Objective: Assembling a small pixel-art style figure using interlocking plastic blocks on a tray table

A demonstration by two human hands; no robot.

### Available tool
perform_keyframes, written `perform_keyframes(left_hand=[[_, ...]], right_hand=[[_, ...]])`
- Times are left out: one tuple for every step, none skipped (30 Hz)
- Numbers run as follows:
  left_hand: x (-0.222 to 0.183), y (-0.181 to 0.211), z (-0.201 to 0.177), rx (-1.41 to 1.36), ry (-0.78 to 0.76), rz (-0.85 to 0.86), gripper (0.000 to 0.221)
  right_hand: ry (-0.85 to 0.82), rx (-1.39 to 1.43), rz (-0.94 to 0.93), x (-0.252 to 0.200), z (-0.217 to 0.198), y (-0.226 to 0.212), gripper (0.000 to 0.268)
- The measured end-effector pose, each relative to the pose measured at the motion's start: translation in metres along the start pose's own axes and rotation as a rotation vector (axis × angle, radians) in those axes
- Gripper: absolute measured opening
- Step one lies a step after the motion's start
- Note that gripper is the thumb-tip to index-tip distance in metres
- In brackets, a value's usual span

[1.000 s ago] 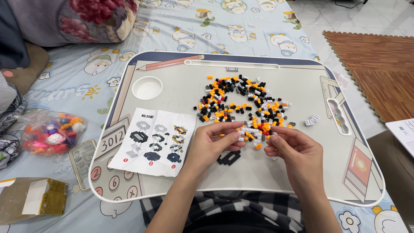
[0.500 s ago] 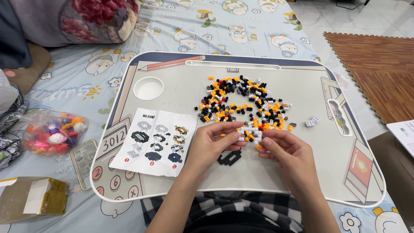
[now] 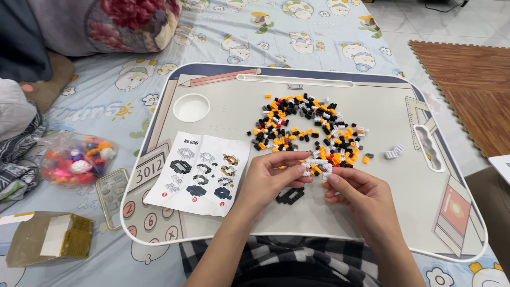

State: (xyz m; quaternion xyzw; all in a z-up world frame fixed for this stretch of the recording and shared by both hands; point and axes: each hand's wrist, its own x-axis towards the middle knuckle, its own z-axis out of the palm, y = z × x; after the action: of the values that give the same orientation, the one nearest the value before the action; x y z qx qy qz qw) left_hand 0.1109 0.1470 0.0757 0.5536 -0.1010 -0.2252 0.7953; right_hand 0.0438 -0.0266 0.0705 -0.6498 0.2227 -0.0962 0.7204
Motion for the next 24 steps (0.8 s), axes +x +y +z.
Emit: perform_keyframes(left_hand=[[0.000, 0.001, 0.000, 0.009, 0.003, -0.004, 0.030], [-0.001, 0.000, 0.000, 0.010, 0.005, -0.003, 0.030], [0.000, 0.000, 0.000, 0.008, -0.003, 0.003, 0.030], [0.000, -0.001, -0.001, 0.007, -0.012, 0.008, 0.030], [0.000, -0.003, -0.001, 0.009, -0.009, 0.010, 0.030], [0.001, -0.004, 0.000, -0.005, -0.017, 0.024, 0.030], [0.002, -0.004, -0.001, -0.016, -0.023, 0.040, 0.030], [0.002, -0.006, -0.001, -0.012, -0.017, 0.043, 0.030], [0.002, -0.007, -0.001, -0.024, -0.027, 0.047, 0.030], [0.002, -0.008, -0.002, -0.036, -0.038, 0.051, 0.030], [0.002, -0.008, -0.002, -0.028, -0.031, 0.053, 0.030], [0.002, -0.008, -0.003, -0.025, -0.043, 0.059, 0.030], [0.002, -0.008, -0.003, -0.023, -0.057, 0.064, 0.030], [0.001, -0.008, -0.003, -0.016, -0.053, 0.065, 0.030], [0.001, -0.007, -0.003, -0.015, -0.050, 0.063, 0.029], [0.001, -0.006, -0.002, -0.015, -0.047, 0.060, 0.029], [0.000, -0.005, -0.002, -0.012, -0.048, 0.060, 0.029], [0.000, -0.004, -0.002, -0.009, -0.050, 0.047, 0.030], [0.000, -0.004, -0.002, -0.008, -0.053, 0.035, 0.031], [0.000, -0.004, -0.001, -0.007, -0.054, 0.037, 0.031], [0.000, -0.005, -0.002, -0.003, -0.060, 0.041, 0.032], [0.000, -0.005, -0.002, 0.000, -0.066, 0.045, 0.033], [-0.001, -0.004, -0.001, 0.002, -0.065, 0.048, 0.033], [-0.001, -0.003, -0.001, 0.006, -0.056, 0.039, 0.032]], right_hand=[[-0.002, -0.001, -0.003, 0.000, 0.000, 0.001, 0.023], [-0.004, 0.000, -0.003, 0.000, 0.000, 0.001, 0.023], [-0.002, -0.008, -0.009, 0.000, 0.001, 0.000, 0.022], [0.000, -0.017, -0.015, 0.000, 0.001, 0.000, 0.021], [-0.003, -0.015, -0.015, 0.000, 0.001, 0.001, 0.021], [0.003, -0.007, -0.027, 0.001, 0.001, 0.003, 0.021], [0.007, 0.003, -0.039, 0.002, 0.002, 0.004, 0.021], [0.000, 0.007, -0.039, 0.002, 0.001, 0.006, 0.021], [0.011, 0.016, -0.035, 0.003, 0.001, 0.008, 0.022], [0.022, 0.026, -0.030, 0.004, 0.000, 0.010, 0.024], [0.015, 0.032, -0.029, 0.005, 0.000, 0.012, 0.024], [0.020, 0.035, -0.041, 0.005, 0.000, 0.014, 0.025], [0.027, 0.036, -0.053, 0.006, 0.000, 0.015, 0.025], [0.022, 0.042, -0.052, 0.005, 0.001, 0.014, 0.025], [0.031, 0.025, -0.034, 0.004, 0.002, 0.012, 0.025], [0.039, 0.007, -0.016, 0.002, 0.003, 0.010, 0.024], [0.040, 0.010, -0.016, 0.003, 0.003, 0.011, 0.024], [0.032, 0.010, -0.024, 0.003, 0.003, 0.012, 0.024], [0.025, 0.008, -0.033, 0.004, 0.002, 0.013, 0.024], [0.026, 0.009, -0.035, 0.005, 0.002, 0.013, 0.024], [0.021, 0.015, -0.033, 0.005, 0.001, 0.013, 0.024], [0.016, 0.020, -0.031, 0.004, 0.001, 0.013, 0.024], [0.013, 0.022, -0.033, 0.004, 0.001, 0.012, 0.024], [0.012, 0.016, -0.034, 0.003, 0.002, 0.011, 0.024]])
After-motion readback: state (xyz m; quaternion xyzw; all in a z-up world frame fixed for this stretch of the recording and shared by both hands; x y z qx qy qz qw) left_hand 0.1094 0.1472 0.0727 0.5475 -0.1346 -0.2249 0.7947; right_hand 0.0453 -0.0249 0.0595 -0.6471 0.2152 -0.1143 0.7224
